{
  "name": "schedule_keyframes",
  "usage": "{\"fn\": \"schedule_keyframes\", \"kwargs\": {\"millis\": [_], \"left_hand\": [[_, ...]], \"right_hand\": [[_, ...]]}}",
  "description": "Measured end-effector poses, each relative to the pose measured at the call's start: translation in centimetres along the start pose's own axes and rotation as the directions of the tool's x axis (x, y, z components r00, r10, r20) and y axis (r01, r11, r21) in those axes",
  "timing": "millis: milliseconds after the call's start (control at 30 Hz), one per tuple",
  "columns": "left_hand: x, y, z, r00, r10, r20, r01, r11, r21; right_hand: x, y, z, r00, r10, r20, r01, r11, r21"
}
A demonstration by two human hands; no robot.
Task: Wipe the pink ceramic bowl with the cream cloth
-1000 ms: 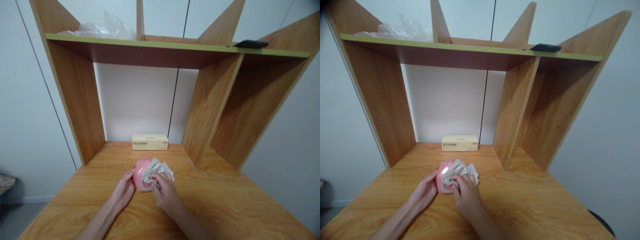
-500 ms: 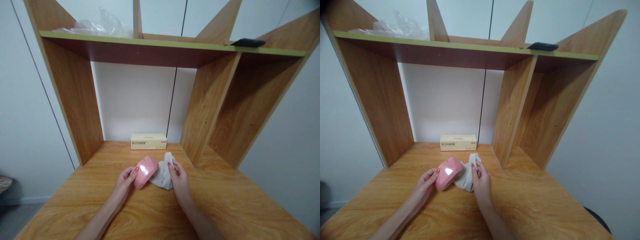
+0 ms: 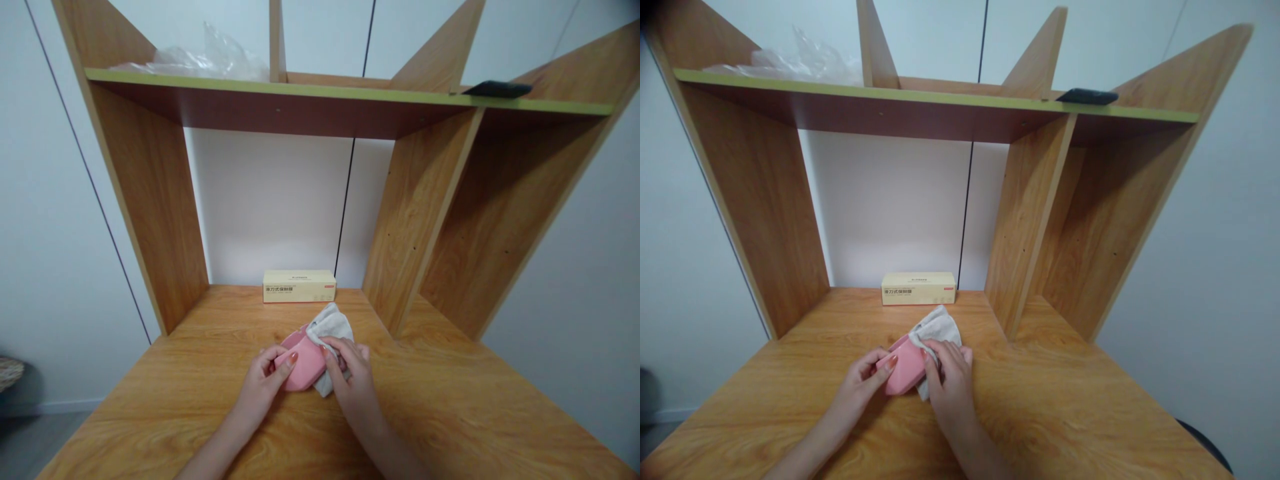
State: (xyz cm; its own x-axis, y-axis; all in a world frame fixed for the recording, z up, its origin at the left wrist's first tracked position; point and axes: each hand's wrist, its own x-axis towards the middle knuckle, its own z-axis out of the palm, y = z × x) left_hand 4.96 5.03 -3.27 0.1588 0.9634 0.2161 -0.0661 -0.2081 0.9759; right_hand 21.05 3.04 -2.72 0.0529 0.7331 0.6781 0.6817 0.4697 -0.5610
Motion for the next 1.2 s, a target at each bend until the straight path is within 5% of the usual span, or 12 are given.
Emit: {"fn": "schedule_keyframes", "kwargs": {"millis": [367, 833, 1000, 1200], "left_hand": [[-0.5, 0.5, 1.4, 0.995, -0.044, -0.09, 0.026, 0.981, -0.194], [0.2, -0.3, 0.5, 0.963, -0.249, -0.1, 0.103, 0.685, -0.722], [0.7, -0.5, -0.1, 0.941, -0.338, -0.01, 0.186, 0.541, -0.82], [0.8, 0.0, -0.4, 0.928, -0.334, 0.163, 0.316, 0.477, -0.82]], "right_hand": [[-0.6, -2.2, 0.7, 0.943, -0.33, -0.029, 0.32, 0.929, -0.186], [-1.3, -3.7, 2.5, 0.946, -0.323, 0.031, 0.324, 0.935, -0.145], [-1.7, -3.4, 3.3, 0.942, -0.335, 0.022, 0.332, 0.921, -0.205], [-1.9, -3.5, 3.4, 0.931, -0.348, 0.109, 0.363, 0.913, -0.185]]}}
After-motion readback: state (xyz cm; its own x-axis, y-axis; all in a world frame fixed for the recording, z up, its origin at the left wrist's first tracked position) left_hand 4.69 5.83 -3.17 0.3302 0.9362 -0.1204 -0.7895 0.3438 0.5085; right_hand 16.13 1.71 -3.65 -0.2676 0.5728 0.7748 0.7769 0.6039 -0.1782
